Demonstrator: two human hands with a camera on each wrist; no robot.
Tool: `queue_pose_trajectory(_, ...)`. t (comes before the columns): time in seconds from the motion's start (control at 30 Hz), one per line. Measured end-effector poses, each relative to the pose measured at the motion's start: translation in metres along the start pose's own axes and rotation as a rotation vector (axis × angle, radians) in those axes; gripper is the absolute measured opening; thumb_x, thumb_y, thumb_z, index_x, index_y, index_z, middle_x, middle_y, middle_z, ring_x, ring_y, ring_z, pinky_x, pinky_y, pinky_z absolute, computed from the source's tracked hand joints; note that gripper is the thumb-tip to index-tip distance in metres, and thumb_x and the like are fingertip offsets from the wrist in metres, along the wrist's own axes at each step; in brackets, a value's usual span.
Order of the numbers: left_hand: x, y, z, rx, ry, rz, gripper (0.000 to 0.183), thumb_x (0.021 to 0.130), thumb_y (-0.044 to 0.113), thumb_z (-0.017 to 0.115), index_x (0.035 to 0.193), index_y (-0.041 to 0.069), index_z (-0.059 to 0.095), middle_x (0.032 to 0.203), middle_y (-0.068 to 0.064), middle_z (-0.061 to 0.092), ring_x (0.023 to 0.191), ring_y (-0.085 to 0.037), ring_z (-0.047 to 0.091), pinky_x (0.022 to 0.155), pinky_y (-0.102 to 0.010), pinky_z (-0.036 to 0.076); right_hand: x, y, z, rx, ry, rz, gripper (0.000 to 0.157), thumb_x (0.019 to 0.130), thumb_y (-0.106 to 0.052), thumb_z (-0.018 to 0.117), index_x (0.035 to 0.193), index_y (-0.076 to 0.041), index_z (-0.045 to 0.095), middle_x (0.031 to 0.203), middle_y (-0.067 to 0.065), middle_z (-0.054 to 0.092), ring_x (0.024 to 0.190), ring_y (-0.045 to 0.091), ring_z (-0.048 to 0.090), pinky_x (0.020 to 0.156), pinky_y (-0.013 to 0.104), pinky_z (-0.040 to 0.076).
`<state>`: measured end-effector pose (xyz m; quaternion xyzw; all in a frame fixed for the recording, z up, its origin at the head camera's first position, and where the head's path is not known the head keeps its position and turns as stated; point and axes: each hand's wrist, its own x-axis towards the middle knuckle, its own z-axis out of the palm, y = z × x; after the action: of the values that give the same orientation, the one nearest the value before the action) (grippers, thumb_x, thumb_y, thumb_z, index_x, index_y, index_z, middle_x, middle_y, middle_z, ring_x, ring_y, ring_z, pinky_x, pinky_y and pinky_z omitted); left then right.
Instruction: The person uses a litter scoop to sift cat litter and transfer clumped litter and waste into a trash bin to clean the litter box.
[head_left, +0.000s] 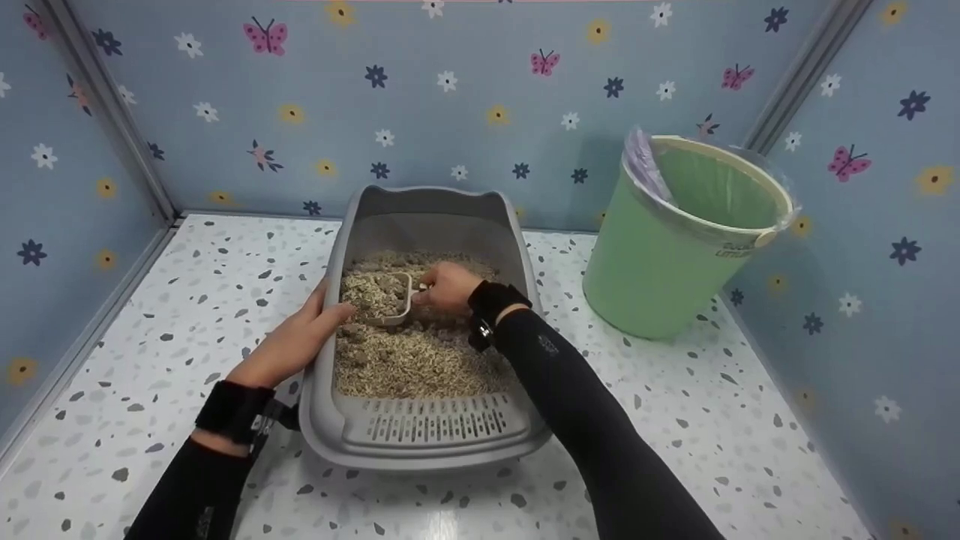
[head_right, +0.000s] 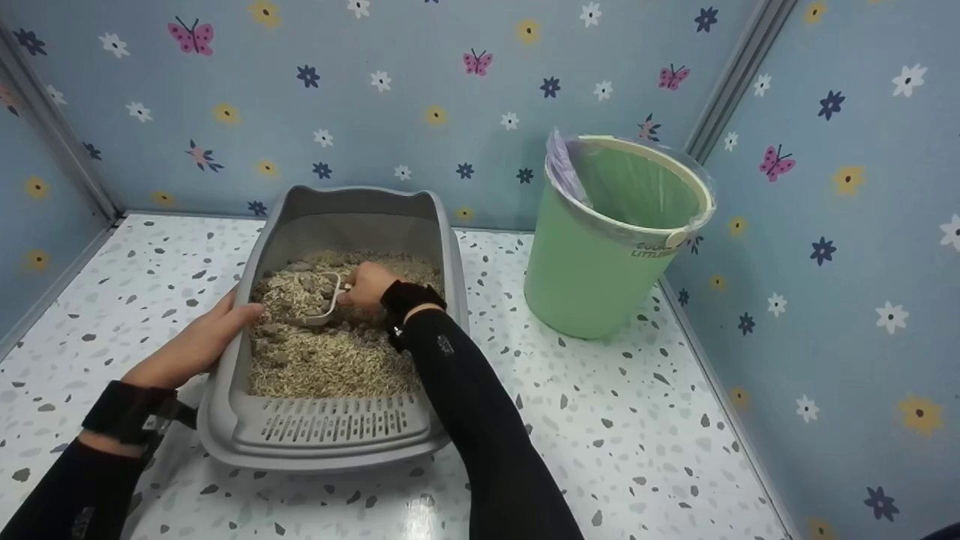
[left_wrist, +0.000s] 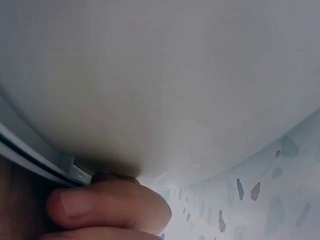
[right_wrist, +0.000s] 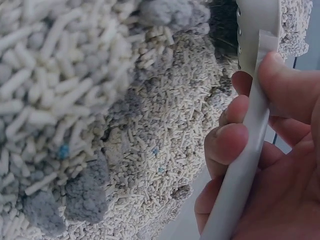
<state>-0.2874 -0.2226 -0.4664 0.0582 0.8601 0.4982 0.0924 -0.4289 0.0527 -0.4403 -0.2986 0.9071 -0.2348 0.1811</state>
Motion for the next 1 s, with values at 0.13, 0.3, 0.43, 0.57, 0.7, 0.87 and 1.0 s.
queue_pose_trajectory(0.13, -0.0001, -0.0002, -0.0002, -0.007, -0.005, 0.013, 0.086, 0.113, 0.071, 0.043, 0.177, 0.046, -0.010, 0.181, -0.032, 0.012, 0.144, -0.064, 0.048, 0.114, -0.077, 0.044, -0.0027, -0.0011, -0.0027, 0.008, -0.014, 0.002, 0.035, 0.113, -0.023, 0.070, 0.082, -0.008, 0.067, 0.069, -0.006, 0.040, 0.063, 0.012, 0.035, 0.069, 0.026, 0.031)
queue_pose_trajectory(0.3, 0.0005, -0.0002, 0.0001, -0.023, -0.010, 0.019, 0.086, 0.114, 0.070, 0.044, 0.176, 0.047, -0.011, 0.183, -0.029, 0.011, 0.149, -0.063, 0.042, 0.120, -0.077, 0.036, -0.0051, -0.0022, -0.0041, -0.003, -0.014, 0.000, 0.026, 0.113, -0.022, 0.068, 0.120, -0.001, 0.084, 0.078, -0.006, 0.056, 0.069, 0.011, 0.043, 0.077, 0.024, 0.038)
queue_pose_trajectory(0.43, 0.0011, 0.0004, 0.0001, -0.019, -0.006, 0.010, 0.087, 0.113, 0.071, 0.045, 0.176, 0.048, -0.010, 0.182, -0.030, 0.014, 0.147, -0.063, 0.045, 0.119, -0.078, 0.038, -0.0051, -0.0014, -0.0038, -0.016, -0.018, -0.003, 0.027, 0.114, -0.023, 0.067, 0.100, -0.002, 0.077, 0.074, -0.004, 0.051, 0.068, 0.012, 0.040, 0.075, 0.026, 0.036)
queue_pose_trajectory(0.57, 0.0005, 0.0008, -0.0005, -0.010, -0.004, 0.002, 0.085, 0.113, 0.072, 0.044, 0.175, 0.051, -0.010, 0.182, -0.030, 0.015, 0.146, -0.063, 0.045, 0.119, -0.077, 0.038, -0.0046, -0.0008, -0.0031, -0.009, -0.001, -0.012, 0.026, 0.113, -0.024, 0.068, 0.103, -0.003, 0.079, 0.074, -0.007, 0.052, 0.070, 0.012, 0.043, 0.076, 0.025, 0.037)
queue_pose_trajectory(0.7, 0.0001, 0.0008, -0.0001, -0.011, -0.005, 0.002, 0.085, 0.113, 0.072, 0.043, 0.175, 0.051, -0.010, 0.182, -0.029, 0.013, 0.146, -0.064, 0.045, 0.118, -0.078, 0.039, -0.0041, -0.0006, -0.0014, -0.008, 0.002, -0.023, 0.028, 0.113, -0.023, 0.068, 0.109, 0.002, 0.080, 0.079, -0.002, 0.054, 0.072, 0.013, 0.043, 0.075, 0.026, 0.037)
queue_pose_trajectory(0.87, 0.0003, 0.0002, 0.0007, -0.011, -0.008, 0.004, 0.085, 0.114, 0.070, 0.043, 0.176, 0.047, -0.010, 0.183, -0.028, 0.011, 0.148, -0.064, 0.042, 0.119, -0.078, 0.037, -0.0042, 0.0004, 0.0016, -0.017, -0.019, -0.034, 0.029, 0.112, -0.023, 0.070, 0.129, -0.002, 0.082, 0.101, 0.010, 0.073, 0.077, 0.010, 0.047, 0.076, 0.023, 0.040)
queue_pose_trajectory(1.0, 0.0001, -0.0002, 0.0004, -0.018, -0.010, 0.006, 0.083, 0.114, 0.069, 0.042, 0.176, 0.050, -0.009, 0.183, -0.028, 0.012, 0.145, -0.064, 0.046, 0.116, -0.078, 0.040, -0.0039, 0.0011, 0.0014, 0.014, -0.039, -0.041, 0.030, 0.112, -0.023, 0.071, 0.131, -0.002, 0.082, 0.089, 0.005, 0.068, 0.070, 0.011, 0.045, 0.072, 0.024, 0.038)
